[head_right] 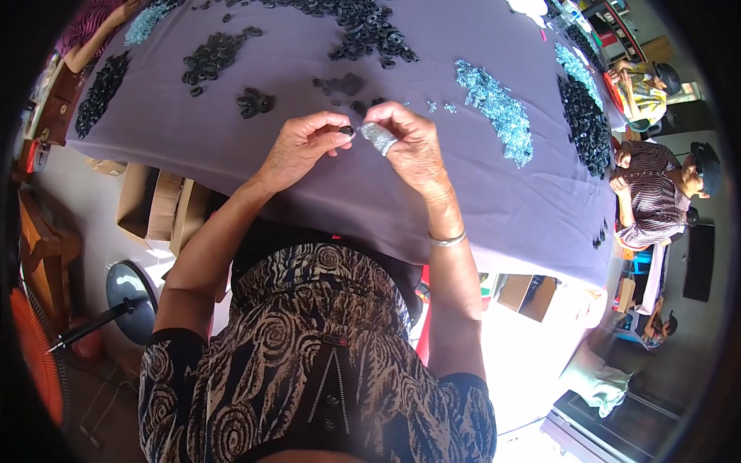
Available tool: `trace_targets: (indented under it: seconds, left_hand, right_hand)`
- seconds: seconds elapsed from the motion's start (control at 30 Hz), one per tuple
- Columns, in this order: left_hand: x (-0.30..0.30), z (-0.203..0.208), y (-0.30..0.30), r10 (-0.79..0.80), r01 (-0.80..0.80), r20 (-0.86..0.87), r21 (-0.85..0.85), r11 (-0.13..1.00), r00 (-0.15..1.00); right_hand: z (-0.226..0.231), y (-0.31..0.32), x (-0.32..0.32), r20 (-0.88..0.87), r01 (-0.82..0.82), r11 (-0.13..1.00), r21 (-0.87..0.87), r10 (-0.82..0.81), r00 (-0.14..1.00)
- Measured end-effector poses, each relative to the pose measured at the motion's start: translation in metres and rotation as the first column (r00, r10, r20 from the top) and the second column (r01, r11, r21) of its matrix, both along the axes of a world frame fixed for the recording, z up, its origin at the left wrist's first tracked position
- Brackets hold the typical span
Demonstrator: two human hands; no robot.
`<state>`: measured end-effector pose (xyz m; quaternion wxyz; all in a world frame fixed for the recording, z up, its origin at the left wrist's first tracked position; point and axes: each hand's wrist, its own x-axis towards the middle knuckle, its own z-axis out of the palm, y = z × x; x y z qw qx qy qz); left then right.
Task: Sorting small black plastic parts on a table in a workshop environment.
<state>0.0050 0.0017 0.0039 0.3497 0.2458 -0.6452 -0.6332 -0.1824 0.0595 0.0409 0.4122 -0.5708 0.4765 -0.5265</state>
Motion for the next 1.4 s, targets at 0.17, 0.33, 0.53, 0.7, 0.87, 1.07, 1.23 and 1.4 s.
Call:
trace_targets:
  seconds: [0.17, 0.33, 0.53, 0.7, 0.87, 1.07, 1.23, 1.4]
  left_hand:
    - [-0.002, 0.004, 0.003, 0.014, -0.013, -0.031, 0.031, 0.999, 0.999]
    - [-0.004, 0.004, 0.004, 0.011, -0.011, -0.013, -0.012, 1.000, 1.000]
    - [-0.003, 0.002, 0.003, 0.027, -0.026, 0.012, -0.077, 0.997, 1.000]
    - [-0.002, 0.003, 0.003, 0.041, -0.040, 0.016, -0.051, 0.998, 0.999]
    - [-0.002, 0.004, 0.002, 0.045, -0.045, 0.005, -0.024, 0.999, 0.999]
    - [-0.002, -0.001, 0.000, 0.026, -0.026, -0.019, -0.016, 1.000, 0.999]
    - [-0.001, -0.001, 0.000, 0.027, -0.026, -0.028, 0.009, 1.000, 0.999]
    - [-0.002, -0.002, 0.000, 0.034, -0.032, -0.050, 0.034, 0.999, 0.998]
  right_hand:
    - [0.003, 0.000, 0.006, -0.141, 0.014, 1.000, -0.013, -0.016, 0.990]
    - [0.002, 0.001, 0.005, -0.304, 0.000, 0.997, -0.083, -0.025, 0.952]
    - [0.013, 0.005, 0.017, -0.489, 0.041, 0.974, -0.223, -0.148, 0.860]
    - [0.018, 0.006, 0.024, -0.618, -0.007, 0.956, -0.292, -0.183, 0.765]
    - [0.018, 0.007, 0.026, -0.586, 0.064, 0.950, -0.305, -0.240, 0.774]
    - [0.009, 0.002, -0.001, -0.253, 0.360, 0.911, -0.200, -0.403, 0.880]
    - [0.003, 0.004, -0.022, -0.217, 0.386, 0.912, -0.141, -0.408, 0.887]
    - [0.002, 0.007, -0.007, -0.292, 0.203, 0.978, -0.047, -0.208, 0.933]
